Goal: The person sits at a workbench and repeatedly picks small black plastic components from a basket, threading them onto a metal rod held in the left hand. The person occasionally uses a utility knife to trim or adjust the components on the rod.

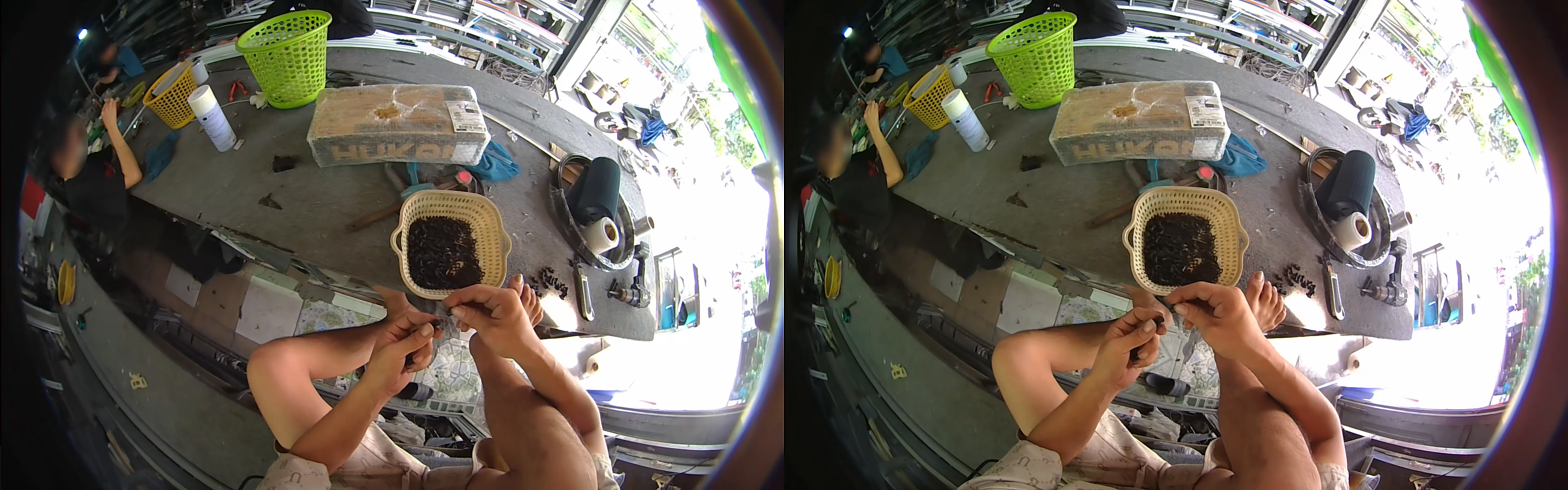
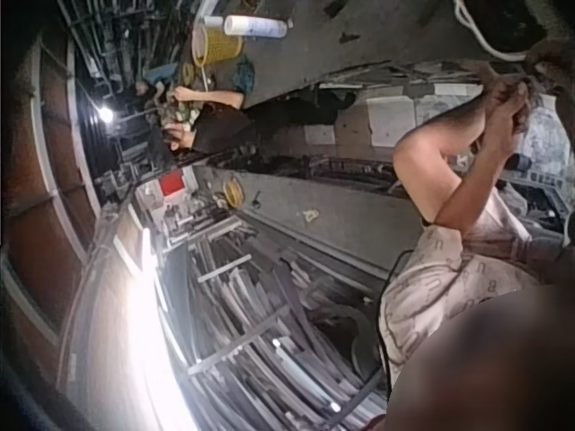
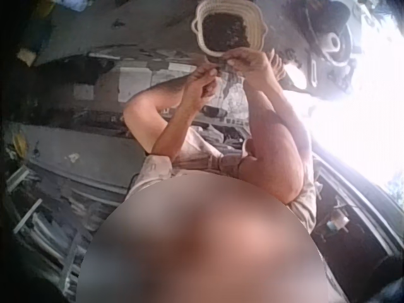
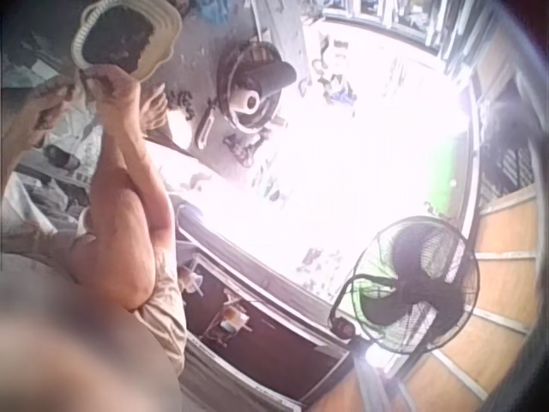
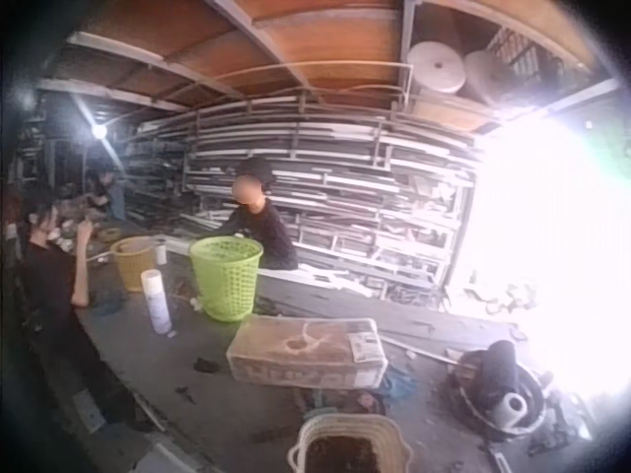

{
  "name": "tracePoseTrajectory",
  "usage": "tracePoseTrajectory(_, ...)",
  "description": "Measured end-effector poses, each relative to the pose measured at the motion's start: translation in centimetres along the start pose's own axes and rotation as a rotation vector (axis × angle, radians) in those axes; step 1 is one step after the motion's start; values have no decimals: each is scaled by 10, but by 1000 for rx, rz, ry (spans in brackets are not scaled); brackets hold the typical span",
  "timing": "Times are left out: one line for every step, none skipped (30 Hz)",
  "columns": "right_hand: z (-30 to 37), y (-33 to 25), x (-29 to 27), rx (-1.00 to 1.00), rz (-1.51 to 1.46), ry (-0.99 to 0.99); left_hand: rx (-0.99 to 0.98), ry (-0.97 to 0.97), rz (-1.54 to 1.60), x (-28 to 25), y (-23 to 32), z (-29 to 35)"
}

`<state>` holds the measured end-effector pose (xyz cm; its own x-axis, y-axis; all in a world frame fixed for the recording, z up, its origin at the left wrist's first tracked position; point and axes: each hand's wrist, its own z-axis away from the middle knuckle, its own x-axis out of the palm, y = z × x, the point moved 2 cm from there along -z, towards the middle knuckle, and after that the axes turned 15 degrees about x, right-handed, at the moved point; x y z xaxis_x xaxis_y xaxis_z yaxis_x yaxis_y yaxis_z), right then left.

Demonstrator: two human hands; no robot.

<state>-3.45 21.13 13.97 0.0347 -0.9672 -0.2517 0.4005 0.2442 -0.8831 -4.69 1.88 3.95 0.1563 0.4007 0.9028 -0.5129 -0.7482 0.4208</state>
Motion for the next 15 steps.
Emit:
tracePoseTrajectory(-1, 0, -1, 10, -1, 10, 1, -4, 4, 0, -1, 0)
tracePoseTrajectory(-5, 0, -3, 34, 12, 11, 9, -16, 15, 1, -2, -1)
tracePoseTrajectory(-10, -1, -6, 15, 28, 90, 3, -8, 14, 0, -3, -2)
tracePoseTrajectory(-20, -2, -11, 15, 56, 160, 2, -3, 21, 0, -5, -3)
tracePoseTrajectory(-29, -3, -15, 38, 78, 220, 2, 0, 35, 0, -6, -2)
tracePoseTrajectory(-36, -5, -19, -34, 150, 289, -11, 9, 19, 0, -7, -1)
tracePoseTrajectory(-44, -7, -23, -93, 221, 350, -14, 8, 11, 0, -7, -2)
tracePoseTrajectory(-48, -8, -25, -122, 300, 431, -14, 6, 3, -1, -7, -2)
tracePoseTrajectory(-49, -10, -25, -236, 295, 471, -6, -1, 4, -2, -6, -3)
tracePoseTrajectory(-47, -8, -24, -235, 274, 454, 2, -5, 7, -2, -6, -3)
tracePoseTrajectory(-42, -6, -22, -188, 259, 443, 15, -19, 24, -2, -5, -3)
tracePoseTrajectory(-36, -3, -20, -109, 242, 430, 14, -13, 8, -3, -5, -3)
tracePoseTrajectory(-27, -1, -16, -86, 191, 338, 15, -11, 5, -3, -5, -3)
tracePoseTrajectory(-18, 1, -12, -31, 133, 246, 22, -18, 11, -3, -5, -3)
tracePoseTrajectory(-11, 2, -8, 20, 84, 160, 17, -25, 2, -2, -5, -3)
